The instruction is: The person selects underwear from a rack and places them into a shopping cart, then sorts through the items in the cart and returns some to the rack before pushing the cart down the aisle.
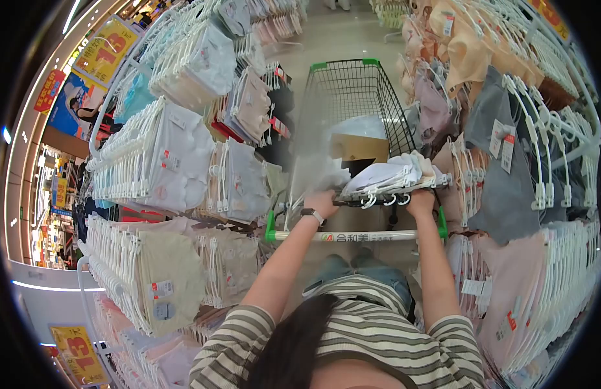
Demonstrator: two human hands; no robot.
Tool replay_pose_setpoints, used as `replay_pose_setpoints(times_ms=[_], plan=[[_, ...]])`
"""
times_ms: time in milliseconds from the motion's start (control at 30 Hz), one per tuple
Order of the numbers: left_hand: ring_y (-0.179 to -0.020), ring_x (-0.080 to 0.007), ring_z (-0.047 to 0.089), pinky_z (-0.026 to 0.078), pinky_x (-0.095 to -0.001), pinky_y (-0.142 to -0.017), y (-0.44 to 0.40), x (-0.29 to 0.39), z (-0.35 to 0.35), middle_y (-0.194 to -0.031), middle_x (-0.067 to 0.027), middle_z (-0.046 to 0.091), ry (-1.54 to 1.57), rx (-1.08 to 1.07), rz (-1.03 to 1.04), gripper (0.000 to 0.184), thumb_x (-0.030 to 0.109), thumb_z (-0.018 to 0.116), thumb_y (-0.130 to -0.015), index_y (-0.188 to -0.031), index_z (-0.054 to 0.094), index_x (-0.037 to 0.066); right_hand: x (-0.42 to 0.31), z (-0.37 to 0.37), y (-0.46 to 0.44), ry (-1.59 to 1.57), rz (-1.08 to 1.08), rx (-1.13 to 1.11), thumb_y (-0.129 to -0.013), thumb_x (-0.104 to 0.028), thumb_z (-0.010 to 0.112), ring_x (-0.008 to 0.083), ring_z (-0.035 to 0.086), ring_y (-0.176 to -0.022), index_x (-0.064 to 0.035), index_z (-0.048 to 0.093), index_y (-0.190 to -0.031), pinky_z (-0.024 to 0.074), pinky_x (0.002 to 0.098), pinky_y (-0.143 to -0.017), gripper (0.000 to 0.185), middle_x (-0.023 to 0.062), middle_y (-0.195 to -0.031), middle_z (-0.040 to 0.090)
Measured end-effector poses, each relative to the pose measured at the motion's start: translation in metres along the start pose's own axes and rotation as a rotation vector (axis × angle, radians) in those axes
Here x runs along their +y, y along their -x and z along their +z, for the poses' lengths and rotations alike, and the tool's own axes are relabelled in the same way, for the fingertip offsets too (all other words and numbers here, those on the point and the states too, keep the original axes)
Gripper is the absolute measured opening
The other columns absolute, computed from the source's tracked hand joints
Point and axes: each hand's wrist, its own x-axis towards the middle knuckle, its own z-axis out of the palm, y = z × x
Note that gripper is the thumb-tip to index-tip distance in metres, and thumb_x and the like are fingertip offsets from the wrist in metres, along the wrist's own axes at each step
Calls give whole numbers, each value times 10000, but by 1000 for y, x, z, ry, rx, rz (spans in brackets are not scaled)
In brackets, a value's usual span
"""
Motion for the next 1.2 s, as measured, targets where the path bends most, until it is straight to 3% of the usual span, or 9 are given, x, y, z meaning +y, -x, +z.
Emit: replay_pose_setpoints(times_ms=[267, 700, 1167, 1200], plan=[[-800, -290, 616, 467, -417, -688, -56, -2, -8, -832, -113, 646, 8, -35, 17, 337, 431, 587, -734, -897, 628, 140, 9, -1, -61, -14, 2, -43, -612, -239, 658, 287, 640, -722, -71, 640, -699, 514, 381, -644, 190, 134, -729, 644], [-778, -297, 613, 471, -418, -666, -162, -23, -52, -816, -115, 641, -9, -16, 7, 340, 444, 589, -735, -842, 642, 126, 2, 1, -174, -39, -29, -93, -665, -254, 604, 315, 629, -717, -76, 649, -754, 501, 416, -628, 204, 143, -751, 643], [-804, -286, 619, 479, -413, -699, -288, -64, -93, -846, -117, 644, 63, -28, 39, 271, 344, 599, -726, -863, 629, 112, -28, -11, -308, -29, -26, -47, -669, -286, 628, 322, 626, -687, -93, 653, -772, 499, 416, -616, 220, 136, -721, 643], [-804, -286, 619, 479, -413, -699, -296, -60, -95, -846, -117, 644, 49, -41, 29, 271, 344, 599, -726, -863, 629, 112, -25, -6, -316, -39, -3, -122, -662, -294, 637, 319, 626, -714, -98, 656, -811, 499, 414, -636, 247, 137, -757, 646]])
